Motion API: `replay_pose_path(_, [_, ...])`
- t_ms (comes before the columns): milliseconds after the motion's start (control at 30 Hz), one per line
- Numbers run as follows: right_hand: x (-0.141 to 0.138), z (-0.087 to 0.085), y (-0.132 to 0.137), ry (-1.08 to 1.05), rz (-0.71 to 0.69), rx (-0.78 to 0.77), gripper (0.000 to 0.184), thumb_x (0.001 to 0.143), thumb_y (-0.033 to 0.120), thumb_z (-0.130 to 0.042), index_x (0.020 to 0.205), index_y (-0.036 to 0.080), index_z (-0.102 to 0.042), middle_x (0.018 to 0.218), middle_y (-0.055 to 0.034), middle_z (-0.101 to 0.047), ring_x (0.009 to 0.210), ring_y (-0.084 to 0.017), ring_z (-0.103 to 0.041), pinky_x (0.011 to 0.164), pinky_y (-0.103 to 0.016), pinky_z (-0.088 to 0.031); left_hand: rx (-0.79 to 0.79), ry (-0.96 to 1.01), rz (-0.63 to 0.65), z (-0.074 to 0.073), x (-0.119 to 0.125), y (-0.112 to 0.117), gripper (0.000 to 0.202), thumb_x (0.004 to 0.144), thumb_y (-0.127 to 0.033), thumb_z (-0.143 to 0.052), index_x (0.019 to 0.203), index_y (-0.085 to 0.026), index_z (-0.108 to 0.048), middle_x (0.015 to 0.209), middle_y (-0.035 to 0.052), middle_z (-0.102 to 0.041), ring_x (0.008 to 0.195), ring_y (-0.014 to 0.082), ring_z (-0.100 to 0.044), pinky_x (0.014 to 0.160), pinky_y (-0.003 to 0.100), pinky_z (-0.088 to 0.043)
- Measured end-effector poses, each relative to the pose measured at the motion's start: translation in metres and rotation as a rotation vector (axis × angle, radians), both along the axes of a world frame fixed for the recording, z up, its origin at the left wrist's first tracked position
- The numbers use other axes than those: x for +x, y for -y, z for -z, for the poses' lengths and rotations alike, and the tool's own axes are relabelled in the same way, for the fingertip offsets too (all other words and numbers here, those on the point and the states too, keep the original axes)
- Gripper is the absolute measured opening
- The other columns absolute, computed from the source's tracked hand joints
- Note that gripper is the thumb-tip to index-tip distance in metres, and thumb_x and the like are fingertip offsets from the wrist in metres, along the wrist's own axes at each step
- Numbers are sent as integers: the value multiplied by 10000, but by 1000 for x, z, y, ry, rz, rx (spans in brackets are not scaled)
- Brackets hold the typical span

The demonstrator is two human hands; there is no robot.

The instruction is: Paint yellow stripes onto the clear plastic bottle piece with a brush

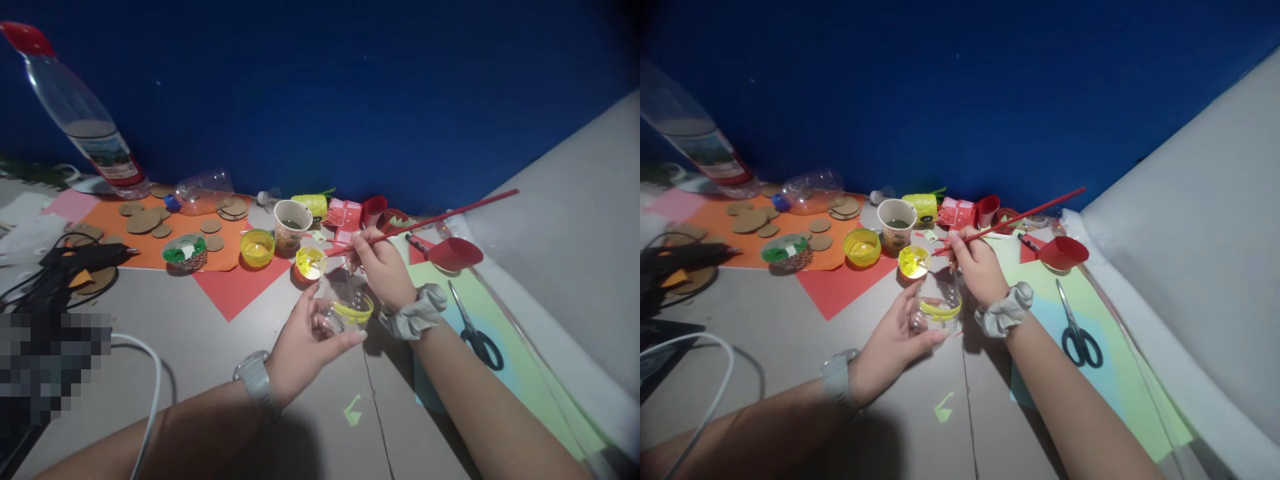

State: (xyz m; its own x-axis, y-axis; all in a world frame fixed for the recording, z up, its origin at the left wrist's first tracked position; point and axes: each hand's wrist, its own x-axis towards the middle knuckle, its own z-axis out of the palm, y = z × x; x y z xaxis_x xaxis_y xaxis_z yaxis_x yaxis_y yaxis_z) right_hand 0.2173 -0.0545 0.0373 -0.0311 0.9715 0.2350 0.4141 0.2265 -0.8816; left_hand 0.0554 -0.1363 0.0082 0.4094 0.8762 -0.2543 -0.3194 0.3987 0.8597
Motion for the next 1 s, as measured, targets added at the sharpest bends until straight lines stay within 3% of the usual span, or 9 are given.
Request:
replay_pose_path(233, [-1, -2, 1, -26, -34, -62, 323, 897, 475, -466, 701, 219, -470, 565, 51, -529, 476, -98, -506, 509, -244, -410, 0, 60, 14, -1, 1, -2, 931, 682, -291, -773, 1425, -244, -214, 1196, 102, -514, 914, 151, -550, 760, 289, -429])
replay_pose_path(467, [0, -6, 2, -69, -53, -88, 317, 885, 453, -504, 683, 210, -476, 555, 52, -539, 494, -91, -513, 528, -230, -423, 35, 76, 19, -2, 1, -2, 829, 705, -291, -753, 1371, -239, -263, 1257, 111, -501, 1007, 171, -550, 809, 289, -426])
replay_pose_path(667, [4, -25, 7, -569, 62, -179, 341, 779, 499, -631, 707, 223, -445, 503, 79, -493, 450, -78, -456, 452, -196, -385, 55, 6, 8, -3, 1, 1, 594, 705, -276, -751, 1168, -205, -387, 1160, 84, -562, 874, 119, -557, 795, 276, -436])
replay_pose_path(767, [11, -30, 20, -670, 48, -229, 357, 778, 516, -627, 703, 212, -456, 500, 70, -484, 458, -72, -435, 461, -187, -387, 94, 19, 51, -6, 1, 1, 449, 720, -281, -740, 1065, -189, -468, 1102, 68, -585, 875, 116, -551, 807, 267, -431])
replay_pose_path(867, [21, -30, 40, -717, 125, -135, 298, 810, 446, -620, 710, 190, -506, 506, 60, -490, 471, -61, -426, 476, -170, -390, 102, 27, 90, -7, 0, 1, 421, 741, -294, -719, 1086, -186, -504, 1096, 64, -588, 888, 121, -545, 835, 272, -425])
replay_pose_path(1000, [31, -23, 68, -686, 331, 86, 248, 845, 414, -574, 744, 189, -548, 531, 46, -522, 492, -75, -468, 489, -185, -419, 59, 8, 66, -4, -1, 1, 371, 846, -454, -556, 1090, -174, -545, 961, 53, -610, 740, 114, -526, 748, 281, -448])
